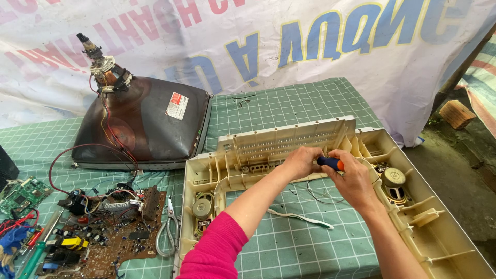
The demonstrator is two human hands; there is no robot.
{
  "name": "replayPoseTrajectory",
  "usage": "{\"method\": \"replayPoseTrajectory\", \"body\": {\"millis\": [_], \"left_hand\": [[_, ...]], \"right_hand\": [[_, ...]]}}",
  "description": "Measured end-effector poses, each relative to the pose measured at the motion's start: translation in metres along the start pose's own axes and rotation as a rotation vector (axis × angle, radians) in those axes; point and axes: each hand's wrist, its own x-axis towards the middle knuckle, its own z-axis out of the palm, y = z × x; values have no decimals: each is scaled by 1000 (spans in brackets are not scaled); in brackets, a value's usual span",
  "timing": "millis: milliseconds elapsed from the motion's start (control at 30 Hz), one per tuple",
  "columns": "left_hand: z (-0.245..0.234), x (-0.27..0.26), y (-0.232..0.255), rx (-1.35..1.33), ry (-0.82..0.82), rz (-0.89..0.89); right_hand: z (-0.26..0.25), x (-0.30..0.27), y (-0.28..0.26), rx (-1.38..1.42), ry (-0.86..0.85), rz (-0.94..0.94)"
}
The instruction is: The person uses a screwdriver to remove screws from a beige plastic casing, then detaches a small metal component. They proceed to clean the component using a toothbrush, scrubbing its surface thoroughly.
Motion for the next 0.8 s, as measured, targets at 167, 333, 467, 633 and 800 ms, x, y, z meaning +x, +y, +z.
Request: {"method": "replayPoseTrajectory", "body": {"millis": [167, 333, 467, 633, 800], "left_hand": [[34, 19, -64, 182, -10, -42], [53, 20, -83, 377, -153, -185], [77, 40, -100, 360, -126, -291], [91, 57, -108, 453, -133, -334], [87, 69, -95, 462, -184, -406]], "right_hand": [[-25, -13, -1, -77, 59, -7], [-62, -49, -17, -201, -35, 66], [-65, -70, -16, -262, -54, 114], [-65, -76, -11, -240, 44, 87], [-72, -73, -13, -210, 71, 91]]}}
